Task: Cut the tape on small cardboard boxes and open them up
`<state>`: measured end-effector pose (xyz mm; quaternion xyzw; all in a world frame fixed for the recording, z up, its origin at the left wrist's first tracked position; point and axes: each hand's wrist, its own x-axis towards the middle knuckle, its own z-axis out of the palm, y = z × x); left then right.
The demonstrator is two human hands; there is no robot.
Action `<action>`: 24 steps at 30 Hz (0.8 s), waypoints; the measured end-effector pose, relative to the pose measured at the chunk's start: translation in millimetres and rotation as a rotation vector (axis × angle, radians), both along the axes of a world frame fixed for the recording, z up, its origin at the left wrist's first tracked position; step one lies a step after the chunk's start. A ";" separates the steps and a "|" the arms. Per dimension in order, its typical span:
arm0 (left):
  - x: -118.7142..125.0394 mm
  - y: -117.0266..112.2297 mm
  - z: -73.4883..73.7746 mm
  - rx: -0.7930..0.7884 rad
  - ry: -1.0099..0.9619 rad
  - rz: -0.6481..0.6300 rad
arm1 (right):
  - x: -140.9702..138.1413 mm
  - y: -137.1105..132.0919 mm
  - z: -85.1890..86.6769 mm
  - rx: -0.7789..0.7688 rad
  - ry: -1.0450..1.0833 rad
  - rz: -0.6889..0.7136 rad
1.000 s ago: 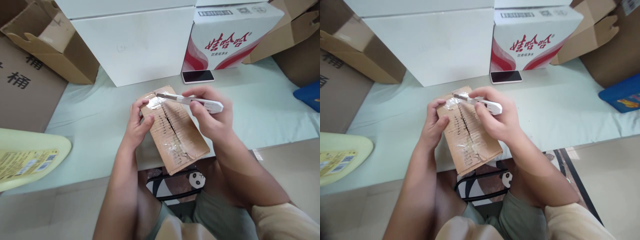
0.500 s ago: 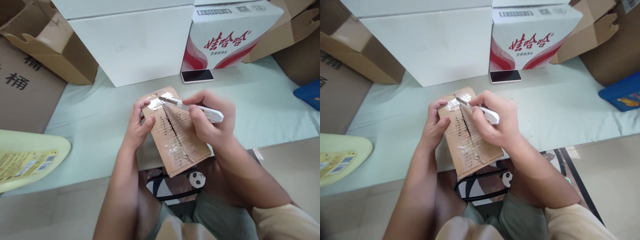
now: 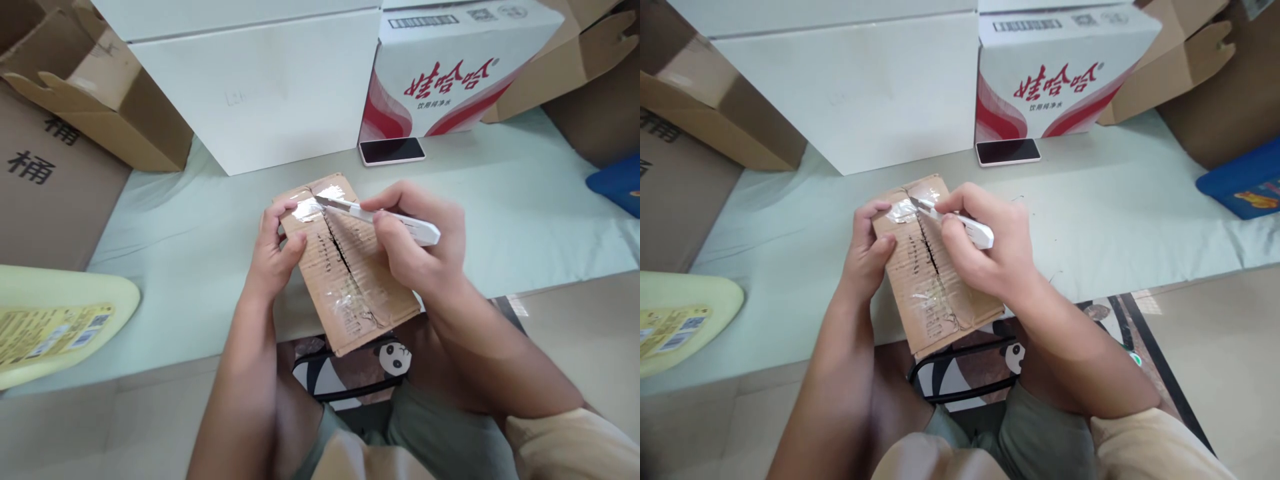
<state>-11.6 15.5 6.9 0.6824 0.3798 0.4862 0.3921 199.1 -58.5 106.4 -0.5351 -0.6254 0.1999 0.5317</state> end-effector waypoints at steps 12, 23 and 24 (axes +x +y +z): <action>2.6 -2.4 5.4 -0.029 -0.035 -0.033 | 5.9 4.0 -0.3 -0.005 0.030 0.001; 6.2 -0.1 -1.7 0.005 -0.038 0.018 | -0.9 3.3 0.1 -0.029 0.010 0.032; 6.4 -0.2 -2.3 -0.002 -0.040 0.018 | -0.9 2.1 -0.5 -0.015 0.017 0.013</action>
